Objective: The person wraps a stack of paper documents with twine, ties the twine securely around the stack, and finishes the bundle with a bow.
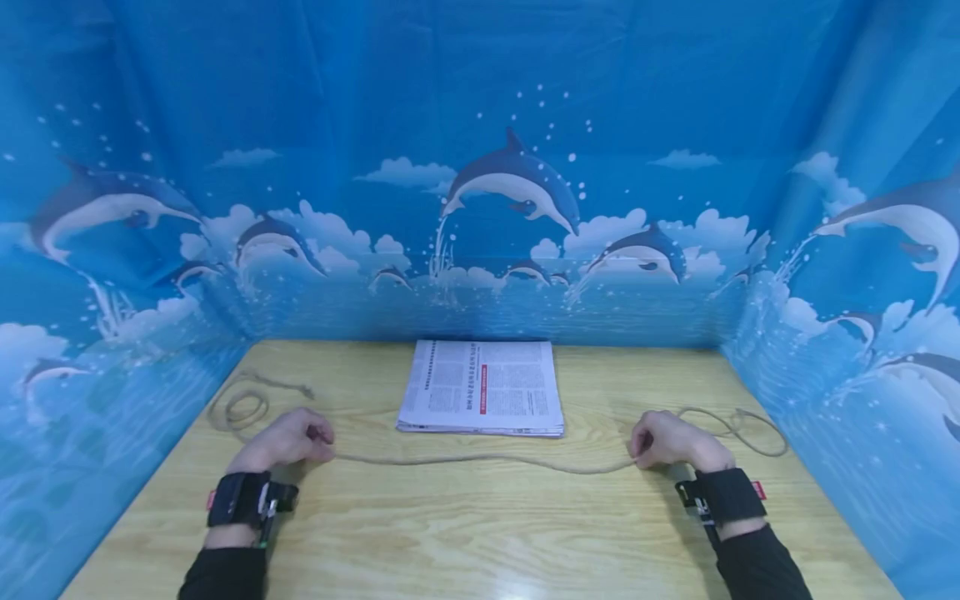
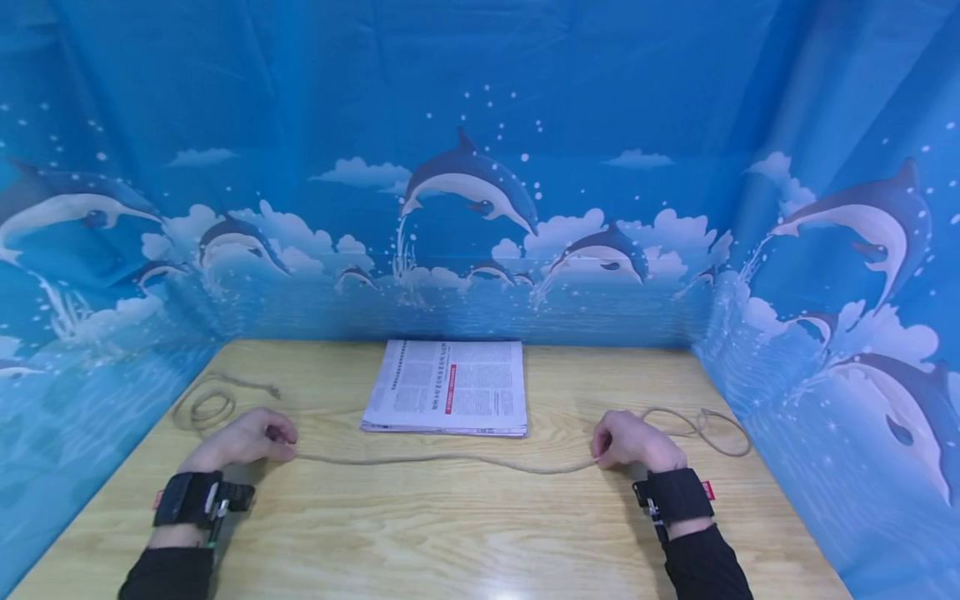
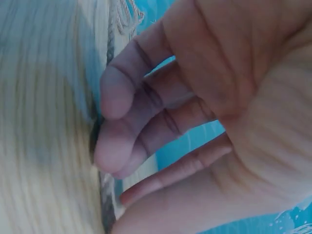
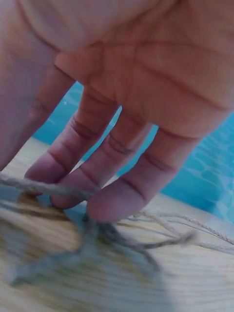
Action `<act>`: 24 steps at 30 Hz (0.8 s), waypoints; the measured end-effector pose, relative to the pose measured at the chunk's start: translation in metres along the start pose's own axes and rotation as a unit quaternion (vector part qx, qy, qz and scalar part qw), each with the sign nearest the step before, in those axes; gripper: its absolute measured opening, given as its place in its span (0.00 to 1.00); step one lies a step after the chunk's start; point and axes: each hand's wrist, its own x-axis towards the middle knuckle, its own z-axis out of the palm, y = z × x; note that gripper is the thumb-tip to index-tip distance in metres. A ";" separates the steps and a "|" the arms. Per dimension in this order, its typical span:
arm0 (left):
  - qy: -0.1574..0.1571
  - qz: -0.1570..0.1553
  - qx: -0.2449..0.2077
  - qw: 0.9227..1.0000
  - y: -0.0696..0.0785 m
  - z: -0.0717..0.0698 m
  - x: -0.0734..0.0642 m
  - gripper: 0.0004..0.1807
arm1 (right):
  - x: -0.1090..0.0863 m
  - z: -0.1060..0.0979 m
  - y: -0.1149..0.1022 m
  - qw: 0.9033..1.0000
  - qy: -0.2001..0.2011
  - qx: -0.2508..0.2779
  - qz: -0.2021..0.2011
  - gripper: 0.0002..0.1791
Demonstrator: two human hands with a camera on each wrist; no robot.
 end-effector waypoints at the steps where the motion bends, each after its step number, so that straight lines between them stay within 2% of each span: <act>1: 0.003 0.005 0.002 1.000 0.000 0.001 0.001 0.09 | 0.000 0.000 0.000 1.000 -0.002 0.003 0.002 0.08; 5: 0.016 0.000 0.008 1.000 0.001 0.006 0.002 0.06 | 0.000 0.001 -0.003 1.000 -0.002 0.001 0.009 0.08; 9: 0.030 -0.040 0.017 0.999 0.005 0.008 0.002 0.03 | 0.002 0.002 -0.002 1.000 0.008 -0.008 0.025 0.08; 12: 0.029 -0.057 0.027 0.998 0.007 0.006 0.002 0.03 | 0.003 0.002 0.001 1.000 0.016 -0.010 0.019 0.07; 16: 0.027 -0.043 0.045 0.998 0.011 0.003 0.006 0.06 | 0.004 -0.001 0.001 1.000 0.021 -0.014 0.007 0.09; 19: 0.036 -0.024 0.055 0.998 0.017 0.003 0.011 0.07 | 0.009 -0.002 -0.008 0.999 0.034 -0.004 0.012 0.11; 24: 0.057 0.015 0.066 0.996 0.032 0.013 0.025 0.10 | 0.025 0.002 -0.029 0.997 0.070 0.007 0.007 0.16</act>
